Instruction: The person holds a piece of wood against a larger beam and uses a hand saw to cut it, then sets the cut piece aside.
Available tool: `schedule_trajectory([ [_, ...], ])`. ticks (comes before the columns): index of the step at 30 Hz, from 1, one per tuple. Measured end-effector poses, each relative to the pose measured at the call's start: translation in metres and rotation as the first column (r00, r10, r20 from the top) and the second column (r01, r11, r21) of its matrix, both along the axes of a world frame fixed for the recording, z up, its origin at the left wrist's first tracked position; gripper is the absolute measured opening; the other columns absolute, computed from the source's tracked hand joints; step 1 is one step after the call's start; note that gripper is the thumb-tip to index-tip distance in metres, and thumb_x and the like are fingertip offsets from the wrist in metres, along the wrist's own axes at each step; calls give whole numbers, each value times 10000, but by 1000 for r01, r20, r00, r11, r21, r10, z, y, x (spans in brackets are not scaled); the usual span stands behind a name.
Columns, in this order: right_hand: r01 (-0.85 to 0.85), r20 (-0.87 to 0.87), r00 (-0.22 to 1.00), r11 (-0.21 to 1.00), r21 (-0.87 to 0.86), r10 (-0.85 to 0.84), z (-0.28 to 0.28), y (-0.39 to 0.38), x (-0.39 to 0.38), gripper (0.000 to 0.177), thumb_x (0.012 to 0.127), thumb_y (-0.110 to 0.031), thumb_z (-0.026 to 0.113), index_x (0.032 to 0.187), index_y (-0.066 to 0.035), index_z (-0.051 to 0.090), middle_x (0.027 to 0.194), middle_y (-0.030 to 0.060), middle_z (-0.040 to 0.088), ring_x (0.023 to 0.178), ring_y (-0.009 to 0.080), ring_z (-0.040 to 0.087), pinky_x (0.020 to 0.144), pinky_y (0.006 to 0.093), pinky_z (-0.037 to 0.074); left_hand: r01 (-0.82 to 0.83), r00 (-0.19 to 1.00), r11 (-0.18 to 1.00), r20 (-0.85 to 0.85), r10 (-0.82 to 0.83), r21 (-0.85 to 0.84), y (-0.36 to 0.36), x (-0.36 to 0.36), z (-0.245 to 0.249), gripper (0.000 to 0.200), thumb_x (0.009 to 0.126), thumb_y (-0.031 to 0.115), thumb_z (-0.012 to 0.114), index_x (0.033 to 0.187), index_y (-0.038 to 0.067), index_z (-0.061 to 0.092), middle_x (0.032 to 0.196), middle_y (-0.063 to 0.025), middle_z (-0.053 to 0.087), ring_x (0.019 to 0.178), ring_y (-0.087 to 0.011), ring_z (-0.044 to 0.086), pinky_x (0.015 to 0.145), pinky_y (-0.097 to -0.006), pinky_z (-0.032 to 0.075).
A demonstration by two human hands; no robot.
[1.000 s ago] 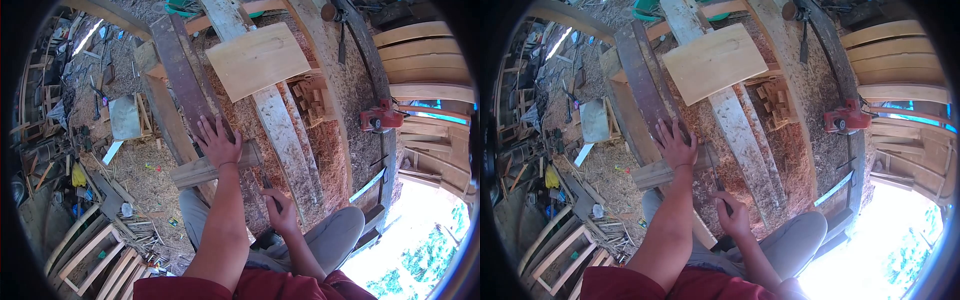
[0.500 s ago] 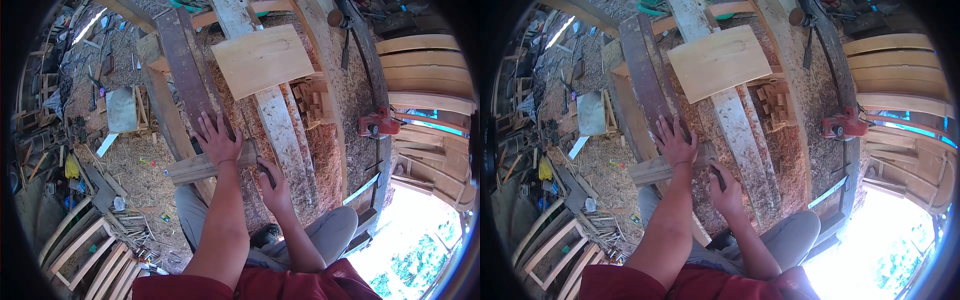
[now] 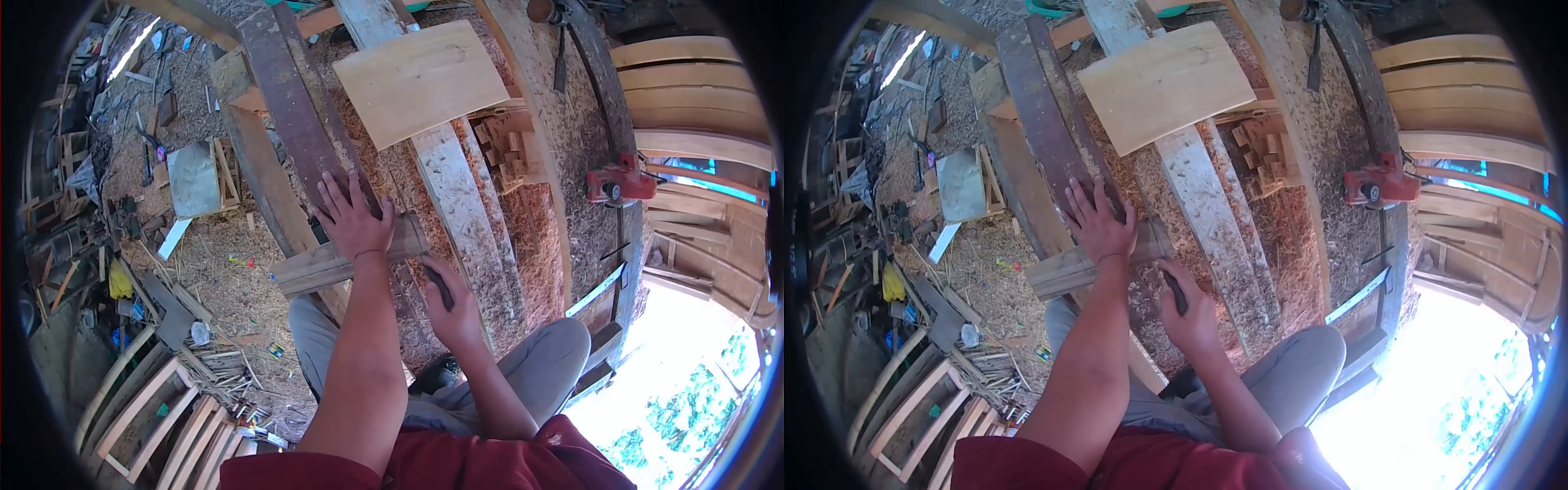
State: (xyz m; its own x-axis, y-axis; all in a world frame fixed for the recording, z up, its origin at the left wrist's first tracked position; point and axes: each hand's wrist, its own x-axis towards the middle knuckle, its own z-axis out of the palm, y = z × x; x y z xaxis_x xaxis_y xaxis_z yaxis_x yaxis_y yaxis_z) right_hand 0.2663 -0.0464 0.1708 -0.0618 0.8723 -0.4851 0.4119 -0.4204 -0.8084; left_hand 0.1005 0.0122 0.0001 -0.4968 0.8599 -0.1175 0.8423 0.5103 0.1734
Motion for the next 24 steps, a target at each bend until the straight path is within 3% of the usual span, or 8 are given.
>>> schedule_trajectory([
  [3, 10, 25, 1000, 999, 34, -11, 4, -15, 3, 408, 1032, -106, 629, 1434, -59, 674, 1304, 264, 755, 1185, 434, 759, 988, 398, 595, 2, 1000, 1000, 9, -2, -27, 0, 0, 3, 826, 951, 606, 634, 1675, 253, 451, 1841, -183, 174, 1708, -373, 151, 1348, -671, 102],
  [6, 3, 60, 998, 999, -41, -1, -3, 1, -7, 426, 1021, -95, 638, 1444, -60, 672, 1229, 257, 775, 1140, 400, 788, 956, 409, 603, 5, 1000, 1000, 11, -5, -29, -1, -1, 1, 822, 952, 600, 635, 1676, 256, 451, 1845, -179, 161, 1709, -370, 145, 1349, -670, 94],
  [9, 0, 73, 997, 999, 39, -3, -10, 0, -8, 427, 1015, -96, 644, 1439, -64, 675, 1188, 253, 782, 1103, 405, 795, 931, 417, 607, 6, 1000, 1000, -7, -6, -23, 0, 0, 1, 822, 951, 593, 640, 1674, 250, 452, 1845, -178, 158, 1711, -368, 141, 1348, -673, 95],
  [15, 60, 20, 998, 998, 3, -60, 7, -16, -2, 430, 1008, -93, 642, 1437, -91, 680, 1215, 259, 776, 1112, 430, 778, 916, 427, 610, 16, 1000, 1000, 0, -16, -23, -1, 0, 1, 815, 960, 581, 634, 1674, 232, 451, 1847, -184, 155, 1711, -373, 141, 1344, -680, 97],
  [18, 3, 109, 994, 996, -92, 7, -9, 2, -9, 451, 997, -71, 644, 1446, -100, 681, 1191, 238, 789, 1073, 408, 797, 890, 423, 617, 7, 1000, 1000, -27, -8, -25, 0, 2, 3, 786, 973, 557, 649, 1667, 254, 439, 1838, -171, 181, 1707, -372, 159, 1346, -673, 127],
  [21, 26, 49, 998, 993, 112, -31, 0, -11, 1, 434, 996, -99, 657, 1430, -99, 686, 1117, 245, 791, 992, 437, 793, 844, 434, 621, 14, 999, 1000, -35, -15, -20, 0, 2, 2, 784, 975, 552, 654, 1666, 252, 439, 1837, -171, 181, 1706, -369, 164, 1349, -669, 131],
  [24, 48, 62, 997, 999, -10, -47, 19, -22, 10, 431, 995, -130, 668, 1426, -107, 682, 1103, 246, 790, 939, 478, 768, 817, 477, 624, 19, 999, 999, -39, -20, -27, -1, 2, 2, 786, 978, 555, 653, 1670, 252, 436, 1838, -171, 179, 1705, -366, 166, 1352, -664, 130],
])
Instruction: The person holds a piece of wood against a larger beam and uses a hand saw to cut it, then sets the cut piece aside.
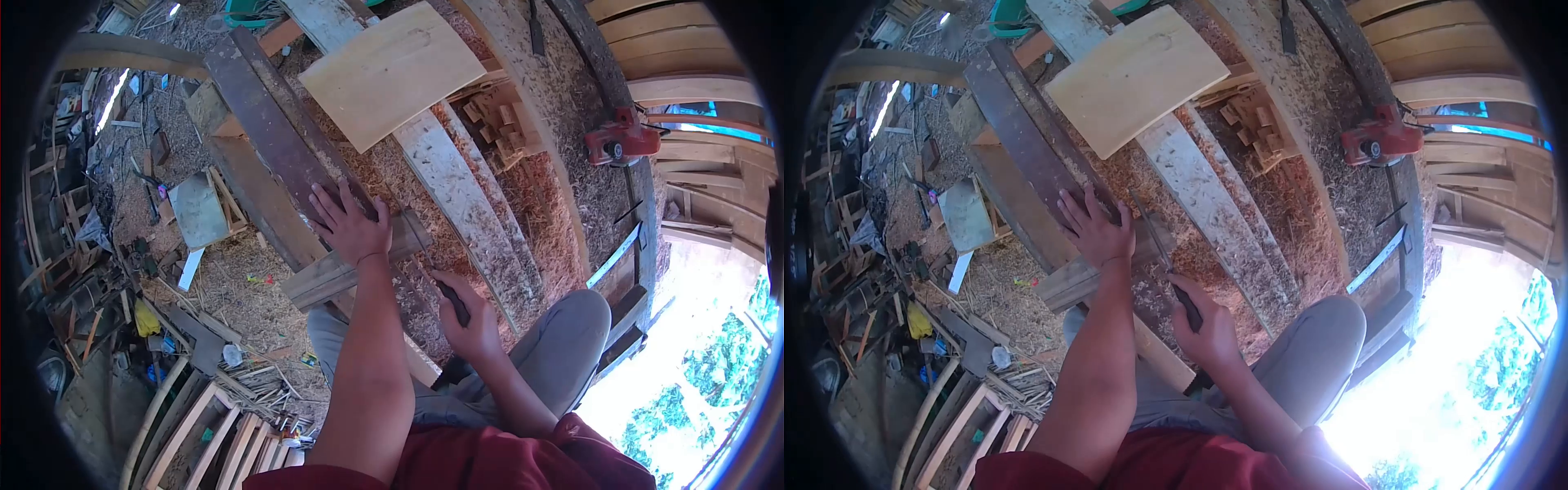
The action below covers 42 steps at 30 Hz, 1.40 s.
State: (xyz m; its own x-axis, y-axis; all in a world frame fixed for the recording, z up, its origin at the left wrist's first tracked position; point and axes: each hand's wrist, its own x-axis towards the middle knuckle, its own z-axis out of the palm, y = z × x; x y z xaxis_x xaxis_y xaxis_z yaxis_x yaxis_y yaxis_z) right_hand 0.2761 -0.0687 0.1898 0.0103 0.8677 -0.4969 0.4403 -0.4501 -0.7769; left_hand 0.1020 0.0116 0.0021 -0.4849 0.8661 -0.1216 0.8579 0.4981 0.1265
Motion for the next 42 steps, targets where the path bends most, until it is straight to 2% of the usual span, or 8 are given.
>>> schedule_trajectory([
  [6, -68, 92, 992, 989, -129, 81, -10, 21, -16, 440, 991, -136, 676, 1430, -114, 674, 1168, 204, 799, 927, 460, 778, 812, 507, 626, -3, 1000, 1000, 1, 3, -20, 0, 2, 2, 792, 990, 557, 645, 1687, 261, 415, 1842, -168, 168, 1708, -359, 164, 1351, -662, 143],
  [9, -24, 34, 999, 998, 58, 22, -3, 2, -12, 442, 984, -136, 678, 1425, -105, 673, 1149, 231, 788, 915, 476, 761, 798, 521, 626, 7, 1000, 1000, -22, -7, -22, 0, 0, -3, 792, 985, 576, 623, 1678, 241, 435, 1840, -190, 167, 1707, -372, 169, 1339, -671, 167],
  [15, 175, -176, 969, 984, -20, -176, -31, 31, -21, 393, 1034, -74, 627, 1425, -63, 675, 1182, 201, 786, 1045, 255, 799, 935, 369, 600, 5, 1000, 1000, -21, -5, -13, 0, 0, -2, 797, 985, 587, 607, 1682, 240, 438, 1840, -190, 169, 1708, -366, 169, 1347, -665, 152],
  [18, 204, -161, 964, 977, -65, -212, -2, 39, -12, 378, 1054, -48, 600, 1424, -19, 669, 1205, 152, 771, 1107, 164, 720, 980, 325, 557, 0, 1000, 1000, 3, 0, -25, 0, 0, 0, 786, 996, 577, 606, 1685, 242, 429, 1840, -180, 171, 1708, -365, 163, 1354, -659, 128],
  [19, 181, -144, 974, 983, 41, -174, -6, 36, -9, 388, 1053, -47, 602, 1433, 7, 661, 1204, 143, 764, 1082, 155, 708, 965, 318, 554, -2, 1000, 999, 0, 2, -32, -3, -1, 1, 788, 994, 576, 609, 1685, 244, 429, 1840, -182, 172, 1708, -367, 163, 1354, -659, 127],
  [34, 78, -180, 977, 978, -193, -114, 8, 15, -4, 391, 1054, 12, 587, 1438, 30, 655, 1287, 135, 726, 1186, 140, 670, 1042, 284, 510, -23, 999, 999, 28, 24, -21, 1, 1, 3, 811, 984, 616, 637, 1684, 263, 428, 1844, -157, 166, 1714, -345, 146, 1359, -646, 108],
  [37, 90, -159, 982, 993, -80, -102, -3, 9, -6, 368, 1051, -37, 619, 1413, -2, 677, 1115, 128, 777, 965, 97, 687, 871, 276, 550, -25, 999, 1000, 30, 26, -16, 0, 0, 3, 797, 989, 607, 633, 1680, 263, 435, 1843, -156, 172, 1712, -349, 153, 1358, -648, 109],
  [42, 88, -157, 982, 992, -86, -101, -5, 8, -5, 363, 1049, -38, 623, 1407, -5, 681, 1120, 130, 778, 951, 96, 685, 858, 276, 552, -25, 999, 1000, 33, 25, 3, 0, 1, 1, 771, 996, 586, 625, 1672, 259, 448, 1841, -158, 185, 1707, -358, 169, 1356, -652, 115],
])
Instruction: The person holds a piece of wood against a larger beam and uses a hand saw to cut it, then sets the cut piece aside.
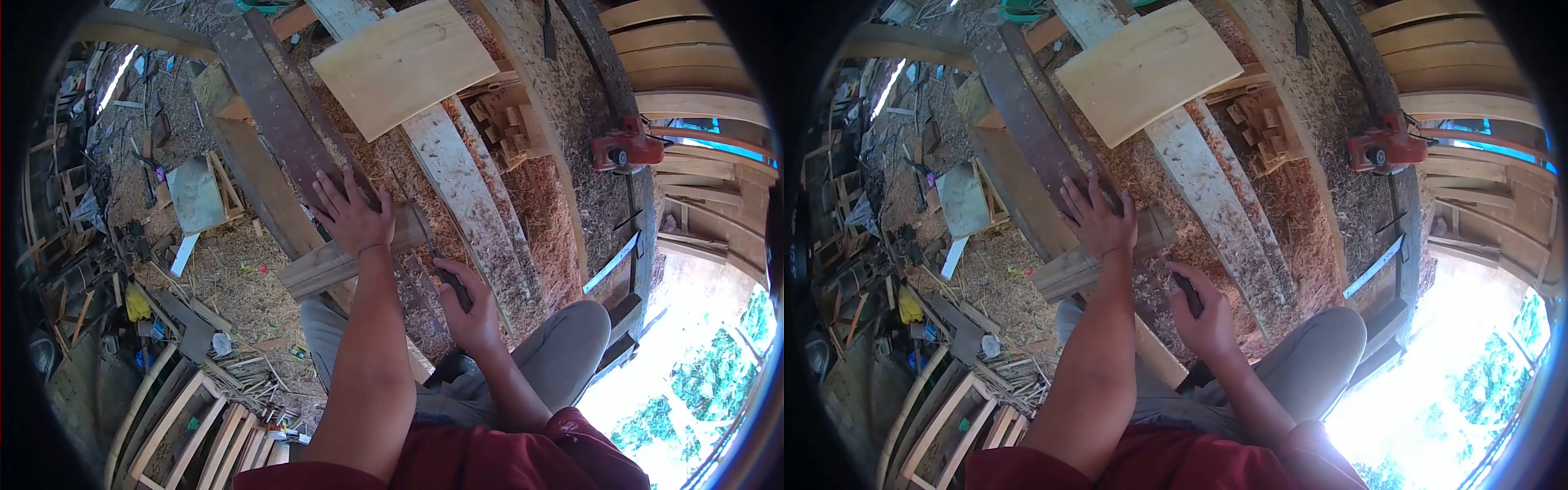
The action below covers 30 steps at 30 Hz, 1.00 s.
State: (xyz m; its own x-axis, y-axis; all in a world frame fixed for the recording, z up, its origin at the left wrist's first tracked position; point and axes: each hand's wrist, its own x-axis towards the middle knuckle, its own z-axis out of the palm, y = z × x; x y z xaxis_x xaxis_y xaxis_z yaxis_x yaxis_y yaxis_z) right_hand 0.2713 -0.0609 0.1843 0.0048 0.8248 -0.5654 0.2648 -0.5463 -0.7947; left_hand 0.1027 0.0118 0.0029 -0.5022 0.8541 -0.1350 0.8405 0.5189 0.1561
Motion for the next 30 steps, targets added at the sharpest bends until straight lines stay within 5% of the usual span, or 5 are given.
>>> schedule_trajectory([
  [13, -44, 46, 998, 998, -36, 46, 21, -7, 7, 392, 1028, -25, 629, 1417, -15, 671, 1194, 172, 776, 1097, 156, 739, 931, 287, 550, 5, 1000, 1000, -22, -5, -7, 1, 0, -1, 755, 991, 543, 618, 1671, 263, 448, 1840, -168, 186, 1706, -362, 173, 1354, -653, 121],
  [19, -59, 72, 995, 997, -53, 63, 21, -5, 3, 378, 1028, -42, 641, 1404, -34, 679, 1073, 148, 784, 912, 113, 714, 822, 289, 557, 7, 1000, 1000, -27, -7, 4, -1, 1, -2, 749, 991, 533, 622, 1668, 264, 449, 1839, -165, 185, 1706, -361, 172, 1352, -659, 127],
  [25, -62, 94, 994, 998, -7, 62, 14, -13, 6, 390, 1020, -74, 655, 1409, -61, 676, 982, 174, 766, 823, 171, 742, 778, 315, 565, 12, 1000, 1000, -27, -12, 3, -1, 0, -3, 735, 1004, 527, 616, 1668, 264, 444, 1838, -161, 189, 1707, -355, 170, 1353, -661, 130],
  [28, -19, -1, 1000, 992, -124, 19, 19, 3, -1, 391, 1026, 3, 581, 1407, 9, 667, 1273, 163, 738, 1224, 177, 699, 1070, 309, 515, 8, 1000, 1000, -29, -9, -7, -1, 1, -2, 731, 1012, 530, 612, 1669, 263, 438, 1837, -163, 189, 1707, -353, 168, 1355, -659, 127],
  [30, -72, 44, 996, 990, -122, 78, 29, 4, 1, 397, 1019, -3, 587, 1406, -7, 675, 1250, 172, 740, 1192, 168, 705, 1044, 310, 525, 10, 1000, 1000, -30, -10, -17, -1, 1, -2, 730, 1016, 531, 611, 1671, 261, 435, 1837, -164, 187, 1708, -353, 165, 1356, -658, 126],
])
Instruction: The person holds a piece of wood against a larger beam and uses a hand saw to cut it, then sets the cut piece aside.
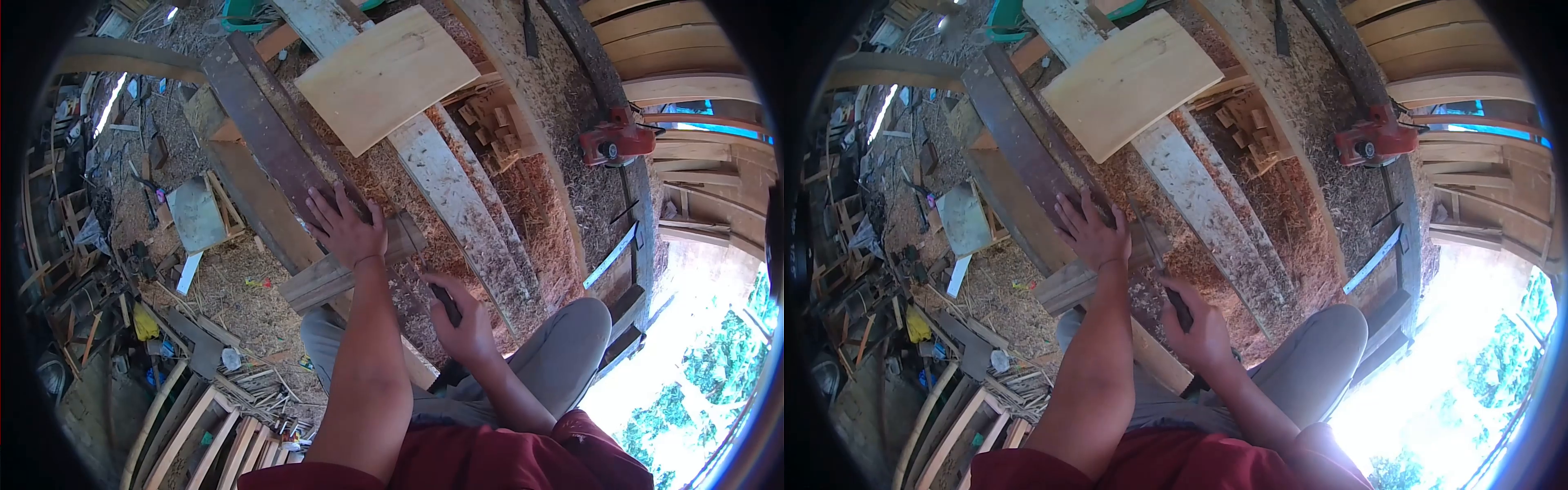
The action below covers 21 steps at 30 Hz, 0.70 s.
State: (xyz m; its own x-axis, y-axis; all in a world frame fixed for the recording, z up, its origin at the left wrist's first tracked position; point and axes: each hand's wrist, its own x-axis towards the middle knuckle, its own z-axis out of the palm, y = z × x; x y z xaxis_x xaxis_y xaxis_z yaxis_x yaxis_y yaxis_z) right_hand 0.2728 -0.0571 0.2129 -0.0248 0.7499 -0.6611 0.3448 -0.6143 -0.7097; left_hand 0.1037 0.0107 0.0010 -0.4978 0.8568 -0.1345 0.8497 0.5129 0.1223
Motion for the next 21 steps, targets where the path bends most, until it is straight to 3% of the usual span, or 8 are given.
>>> schedule_trajectory([
  [4, -22, 57, 998, 998, -51, 24, 13, -10, 7, 398, 1010, -42, 615, 1401, -31, 686, 1209, 170, 754, 1079, 184, 738, 959, 320, 554, 9, 1000, 1000, -3, -9, -5, 0, -3, 0, 758, 1010, 538, 617, 1683, 251, 417, 1841, -168, 170, 1710, -353, 158, 1354, -663, 125],
  [7, -6, 61, 998, 981, 195, -6, -20, -7, 0, 408, 1003, -98, 664, 1411, -97, 674, 1091, 219, 780, 1008, 400, 804, 854, 403, 610, 21, 1000, 1000, -7, -21, -18, -1, 0, 1, 783, 1006, 547, 621, 1696, 246, 403, 1845, -173, 155, 1709, -362, 157, 1352, -667, 125],
  [10, -88, 149, 986, 995, 48, 80, -28, 10, -8, 406, 1000, -121, 667, 1407, -117, 676, 1068, 225, 780, 960, 426, 794, 832, 432, 618, 35, 999, 999, -9, -35, -4, 2, -1, 0, 807, 997, 562, 623, 1700, 237, 398, 1845, -187, 146, 1705, -378, 163, 1348, -673, 134],
  [13, -48, 130, 991, 972, 231, 18, -15, -4, -1, 390, 1000, -155, 676, 1389, -130, 682, 1022, 233, 778, 922, 448, 781, 788, 477, 615, 37, 999, 999, -15, -37, -8, 0, -2, -2, 827, 984, 578, 625, 1696, 223, 403, 1842, -207, 142, 1701, -396, 173, 1340, -682, 155],
  [16, -45, 100, 994, 999, -27, 47, 8, 1, 8, 389, 998, -154, 672, 1387, -137, 684, 990, 232, 775, 923, 453, 774, 779, 499, 613, 46, 999, 999, -26, -46, -16, -3, -3, -3, 837, 984, 586, 633, 1699, 222, 395, 1840, -207, 143, 1701, -402, 171, 1338, -685, 166],
  [21, -25, 125, 992, 998, 56, 18, -27, 11, -8, 382, 987, -133, 668, 1368, -135, 689, 967, 221, 773, 901, 448, 776, 769, 513, 618, 55, 998, 998, -39, -56, -12, 0, -2, -4, 841, 992, 596, 631, 1701, 217, 385, 1834, -205, 158, 1703, -402, 158, 1338, -688, 173],
])
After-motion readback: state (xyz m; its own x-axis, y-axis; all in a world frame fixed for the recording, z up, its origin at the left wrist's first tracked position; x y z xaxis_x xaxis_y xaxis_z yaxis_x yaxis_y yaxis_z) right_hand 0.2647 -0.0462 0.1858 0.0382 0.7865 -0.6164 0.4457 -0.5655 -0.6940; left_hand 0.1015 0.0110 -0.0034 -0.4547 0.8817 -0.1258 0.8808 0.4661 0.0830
